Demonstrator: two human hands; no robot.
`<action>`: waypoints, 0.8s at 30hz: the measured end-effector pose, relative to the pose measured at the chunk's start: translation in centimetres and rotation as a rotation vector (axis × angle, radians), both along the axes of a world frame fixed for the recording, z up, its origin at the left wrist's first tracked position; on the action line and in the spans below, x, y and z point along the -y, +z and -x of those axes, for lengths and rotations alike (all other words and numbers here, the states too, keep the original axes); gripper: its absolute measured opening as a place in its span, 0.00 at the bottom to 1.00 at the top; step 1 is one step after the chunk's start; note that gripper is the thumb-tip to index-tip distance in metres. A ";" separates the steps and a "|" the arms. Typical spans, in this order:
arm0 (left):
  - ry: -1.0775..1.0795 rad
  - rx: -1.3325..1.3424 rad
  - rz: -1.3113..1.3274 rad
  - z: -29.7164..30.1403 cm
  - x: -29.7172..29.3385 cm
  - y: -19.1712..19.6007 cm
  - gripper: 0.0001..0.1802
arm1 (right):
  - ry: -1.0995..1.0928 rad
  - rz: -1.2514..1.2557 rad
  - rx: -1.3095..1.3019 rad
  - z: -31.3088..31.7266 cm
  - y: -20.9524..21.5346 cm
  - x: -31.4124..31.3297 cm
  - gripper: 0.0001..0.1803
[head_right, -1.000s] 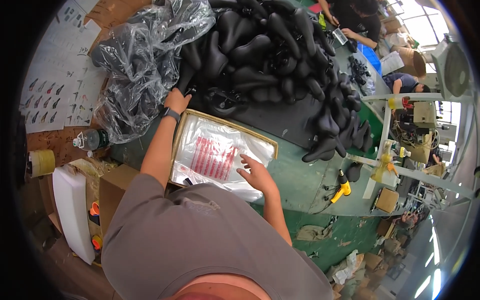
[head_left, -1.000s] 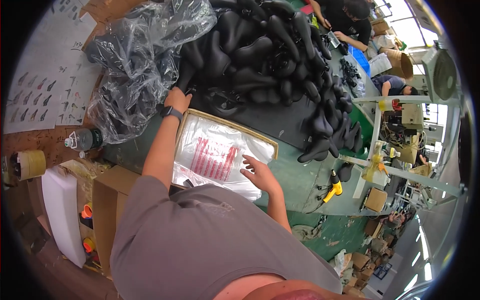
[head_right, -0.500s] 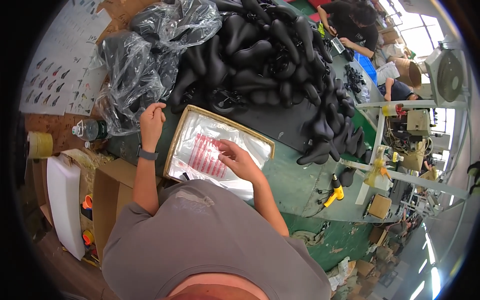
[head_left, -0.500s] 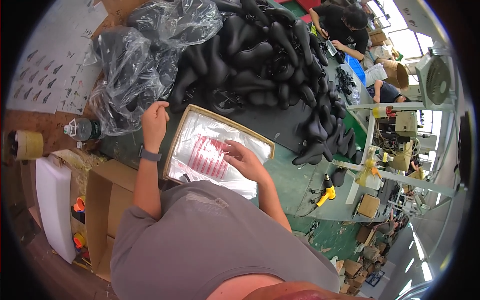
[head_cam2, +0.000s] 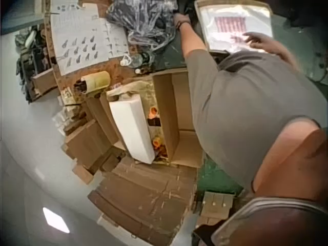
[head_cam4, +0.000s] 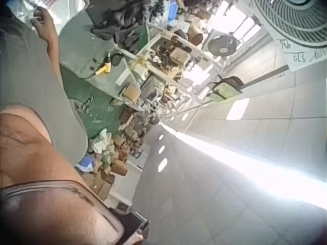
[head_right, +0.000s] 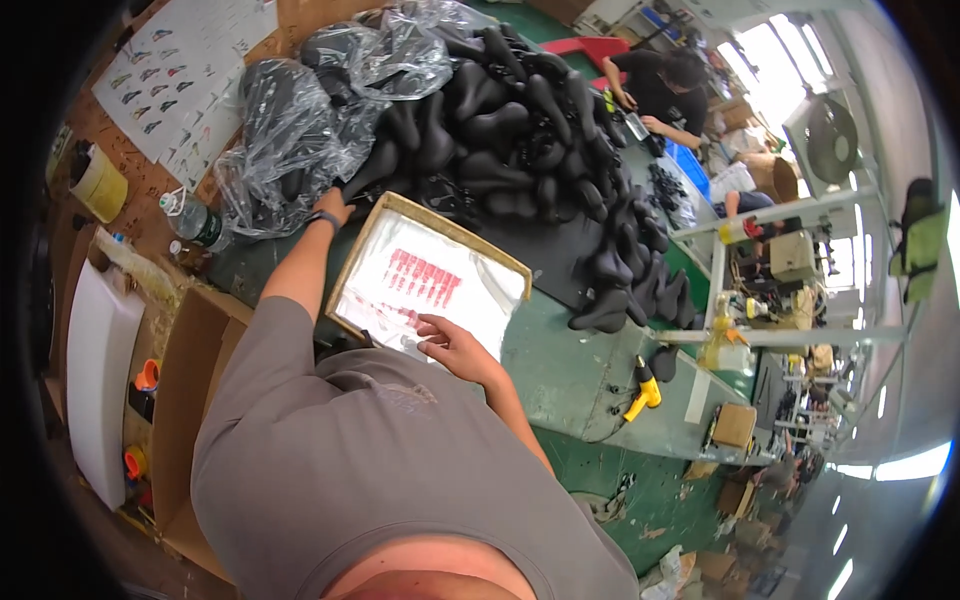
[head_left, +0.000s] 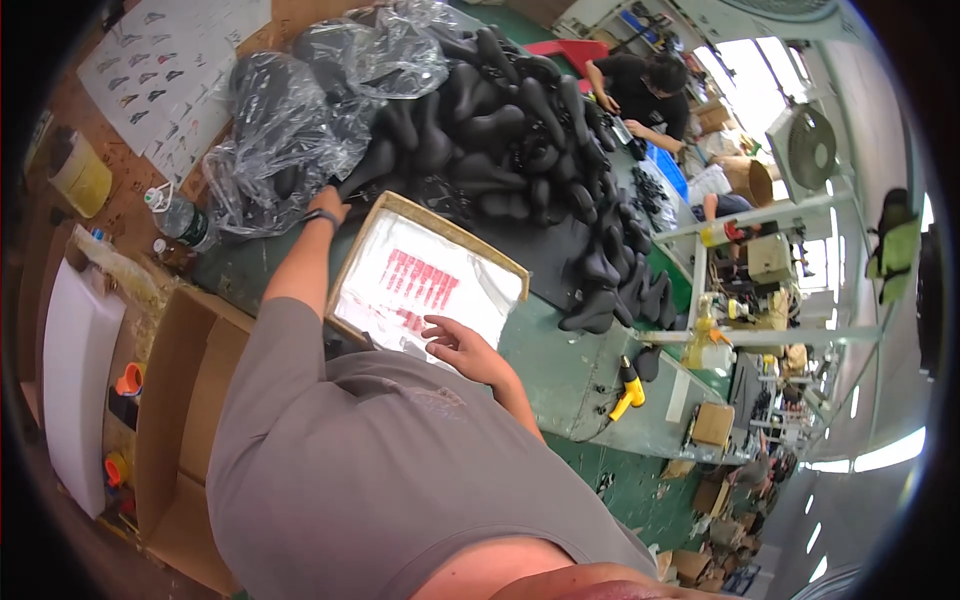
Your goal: Packing bicycle seats into plastic bags and placing them into a cardboard box in a warehouse setting.
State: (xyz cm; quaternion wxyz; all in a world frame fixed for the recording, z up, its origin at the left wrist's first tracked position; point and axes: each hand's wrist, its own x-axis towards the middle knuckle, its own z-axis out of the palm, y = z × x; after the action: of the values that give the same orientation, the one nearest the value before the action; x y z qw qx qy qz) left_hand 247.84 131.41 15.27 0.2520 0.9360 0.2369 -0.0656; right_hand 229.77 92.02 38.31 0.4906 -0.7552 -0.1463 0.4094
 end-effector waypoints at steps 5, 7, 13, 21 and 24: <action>-0.218 -0.023 -0.031 3.1 2.0 6.6 0.31 | -0.477 -0.096 -0.268 6.4 -2.9 4.0 0.31; -0.150 0.034 -0.039 5.5 2.4 9.0 0.29 | -0.605 -0.095 -0.339 8.4 -3.7 4.6 0.32; 0.153 0.387 0.608 18.9 2.8 12.9 0.23 | -0.524 -0.187 -0.347 9.0 -4.1 3.5 0.30; -0.393 0.455 0.534 28.8 18.0 27.7 0.20 | -0.295 -0.687 -0.080 6.7 0.8 0.5 0.67; -0.651 0.772 0.595 27.6 22.2 27.0 0.14 | -0.447 -0.428 0.083 7.6 3.7 3.3 0.28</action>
State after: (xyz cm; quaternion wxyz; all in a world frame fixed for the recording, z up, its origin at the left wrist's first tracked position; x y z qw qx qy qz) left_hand 220.20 109.25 42.31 0.5388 0.8058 -0.2005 0.1424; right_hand 222.16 88.72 41.98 0.7100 -0.6642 -0.0792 0.2202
